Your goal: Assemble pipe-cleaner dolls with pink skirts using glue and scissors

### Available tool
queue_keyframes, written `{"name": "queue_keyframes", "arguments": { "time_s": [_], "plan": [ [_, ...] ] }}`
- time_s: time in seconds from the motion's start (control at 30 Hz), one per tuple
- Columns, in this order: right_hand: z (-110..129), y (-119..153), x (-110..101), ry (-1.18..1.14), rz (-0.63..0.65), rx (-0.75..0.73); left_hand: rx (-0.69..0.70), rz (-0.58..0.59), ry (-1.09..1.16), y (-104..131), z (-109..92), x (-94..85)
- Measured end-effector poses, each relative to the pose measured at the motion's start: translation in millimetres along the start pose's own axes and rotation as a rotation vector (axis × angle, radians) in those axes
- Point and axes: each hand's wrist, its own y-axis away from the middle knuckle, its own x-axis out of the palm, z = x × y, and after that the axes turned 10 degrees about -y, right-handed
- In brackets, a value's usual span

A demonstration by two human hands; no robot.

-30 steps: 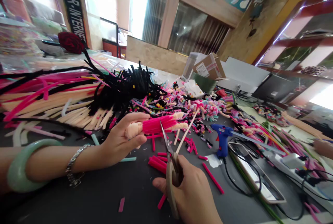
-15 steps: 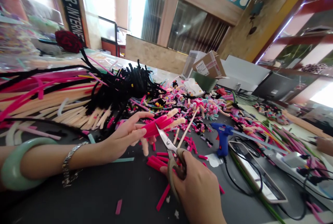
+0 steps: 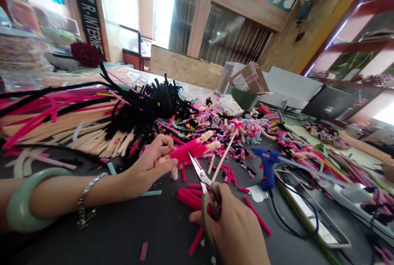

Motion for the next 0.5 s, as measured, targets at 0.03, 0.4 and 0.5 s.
{"name": "queue_keyframes", "arguments": {
  "time_s": [0.03,0.4,0.5],
  "plan": [
    [-0.6,0.7,0.2,-0.018,0.015,0.011,-0.002,-0.013,-0.013,0.1,-0.1,0.0],
    [-1.8,-0.2,-1.2,-0.101,0.023,-0.016,0.138,-0.032,-0.111,3.7,0.7,-1.8],
    [-2.5,-0.1,-1.4,-0.138,0.024,-0.022,0.158,-0.029,-0.088,3.7,1.4,-2.0]
  ]
}}
